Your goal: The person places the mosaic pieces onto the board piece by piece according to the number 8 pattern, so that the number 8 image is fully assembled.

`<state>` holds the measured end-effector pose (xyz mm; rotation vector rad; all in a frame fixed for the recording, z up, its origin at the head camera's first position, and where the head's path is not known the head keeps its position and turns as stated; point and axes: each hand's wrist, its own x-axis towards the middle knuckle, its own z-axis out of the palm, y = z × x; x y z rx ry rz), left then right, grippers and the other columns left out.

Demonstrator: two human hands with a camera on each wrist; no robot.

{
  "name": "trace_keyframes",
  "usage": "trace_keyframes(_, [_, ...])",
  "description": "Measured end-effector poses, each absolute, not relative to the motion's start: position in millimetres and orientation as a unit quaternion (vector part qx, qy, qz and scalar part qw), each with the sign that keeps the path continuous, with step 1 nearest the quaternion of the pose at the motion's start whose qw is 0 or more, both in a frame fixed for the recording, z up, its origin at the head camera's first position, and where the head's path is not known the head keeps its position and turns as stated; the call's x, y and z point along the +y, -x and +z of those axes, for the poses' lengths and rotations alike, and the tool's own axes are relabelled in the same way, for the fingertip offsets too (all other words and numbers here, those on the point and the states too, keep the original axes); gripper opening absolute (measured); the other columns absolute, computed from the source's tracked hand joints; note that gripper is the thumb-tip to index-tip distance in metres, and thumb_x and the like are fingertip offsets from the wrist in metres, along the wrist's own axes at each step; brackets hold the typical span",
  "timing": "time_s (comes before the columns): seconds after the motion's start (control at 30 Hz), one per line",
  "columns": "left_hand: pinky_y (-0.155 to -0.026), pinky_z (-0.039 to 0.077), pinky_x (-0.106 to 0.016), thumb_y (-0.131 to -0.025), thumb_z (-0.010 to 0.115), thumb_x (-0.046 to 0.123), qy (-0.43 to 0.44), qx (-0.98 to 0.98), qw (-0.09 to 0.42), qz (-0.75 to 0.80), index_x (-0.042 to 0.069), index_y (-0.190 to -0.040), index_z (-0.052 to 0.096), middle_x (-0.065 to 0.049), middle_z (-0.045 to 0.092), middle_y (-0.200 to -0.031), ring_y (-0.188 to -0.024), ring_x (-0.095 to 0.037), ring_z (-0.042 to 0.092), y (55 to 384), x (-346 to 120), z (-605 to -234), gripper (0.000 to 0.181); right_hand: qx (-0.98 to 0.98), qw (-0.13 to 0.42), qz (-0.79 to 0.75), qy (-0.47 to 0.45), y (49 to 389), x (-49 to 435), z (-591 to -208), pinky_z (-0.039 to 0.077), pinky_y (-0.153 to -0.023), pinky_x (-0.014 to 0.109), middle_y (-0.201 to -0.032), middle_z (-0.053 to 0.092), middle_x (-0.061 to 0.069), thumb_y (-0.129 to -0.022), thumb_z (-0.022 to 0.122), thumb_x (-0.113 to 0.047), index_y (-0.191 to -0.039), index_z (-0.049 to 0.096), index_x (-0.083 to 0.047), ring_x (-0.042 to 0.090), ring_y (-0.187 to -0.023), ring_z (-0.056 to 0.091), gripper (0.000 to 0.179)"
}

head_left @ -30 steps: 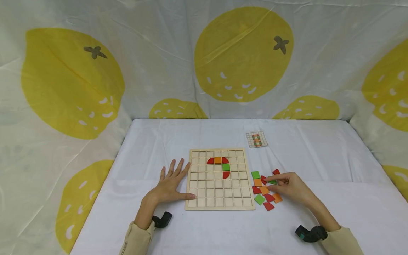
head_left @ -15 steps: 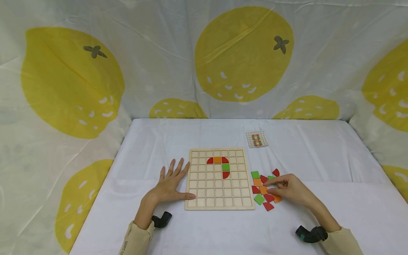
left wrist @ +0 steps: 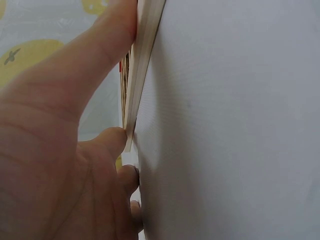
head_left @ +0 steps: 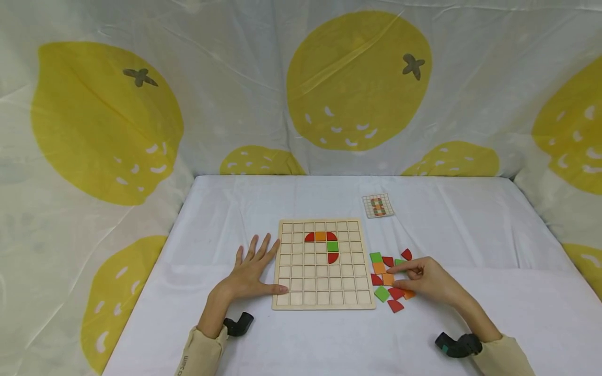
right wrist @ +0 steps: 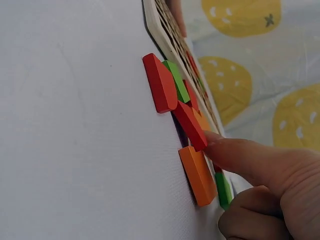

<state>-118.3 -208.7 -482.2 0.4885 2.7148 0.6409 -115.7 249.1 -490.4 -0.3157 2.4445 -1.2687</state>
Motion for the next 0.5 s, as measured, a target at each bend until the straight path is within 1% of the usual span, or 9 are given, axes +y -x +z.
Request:
trace_keyframes(0.23, [-0.122, -0.009, -0.074, -0.079, 0.080, 0.065, -0.172, 0.947, 0.152, 0.225, 0.018, -0.168, 0.012, -0.015, -0.002, -0.175, -0.161, -0.045, -0.011, 118.6, -208.9, -482.9, 0.121, 0.885, 0.147, -0.431, 0.096, 116.1, 251.5, -490.8, 0.027, -0.051, 0.025, -0.060, 0.029, -0.005, -0.086, 0.085, -0.026, -0.114, 0.080, -0.012, 0.006, -0.055, 0.029, 0.031])
trace_keyframes(0.37, [-0.122, -0.008, -0.074, -0.079, 0.080, 0.064, -0.173, 0.946, 0.152, 0.227, 0.018, -0.168, 0.012, -0.015, -0.001, -0.175, -0.161, -0.045, -0.011, 118.3, -208.9, -482.6, 0.121, 0.885, 0.145, -0.433, 0.095, 115.7, 250.9, -492.1, 0.026, -0.051, 0.024, -0.060, 0.028, -0.006, -0.084, 0.087, -0.028, -0.113, 0.080, -0.012, 0.005, -0.055, 0.027, 0.034])
trace_keyframes(0.5, [-0.122, -0.008, -0.074, -0.079, 0.081, 0.064, -0.172, 0.946, 0.152, 0.227, 0.018, -0.168, 0.012, -0.015, -0.002, -0.175, -0.161, -0.045, -0.011, 117.9, -208.6, -481.8, 0.121, 0.886, 0.135, -0.433, 0.093, 115.0, 249.1, -491.3, 0.026, -0.050, 0.024, -0.059, 0.029, -0.007, -0.083, 0.088, -0.027, -0.111, 0.081, -0.011, 0.005, -0.054, 0.028, 0.033])
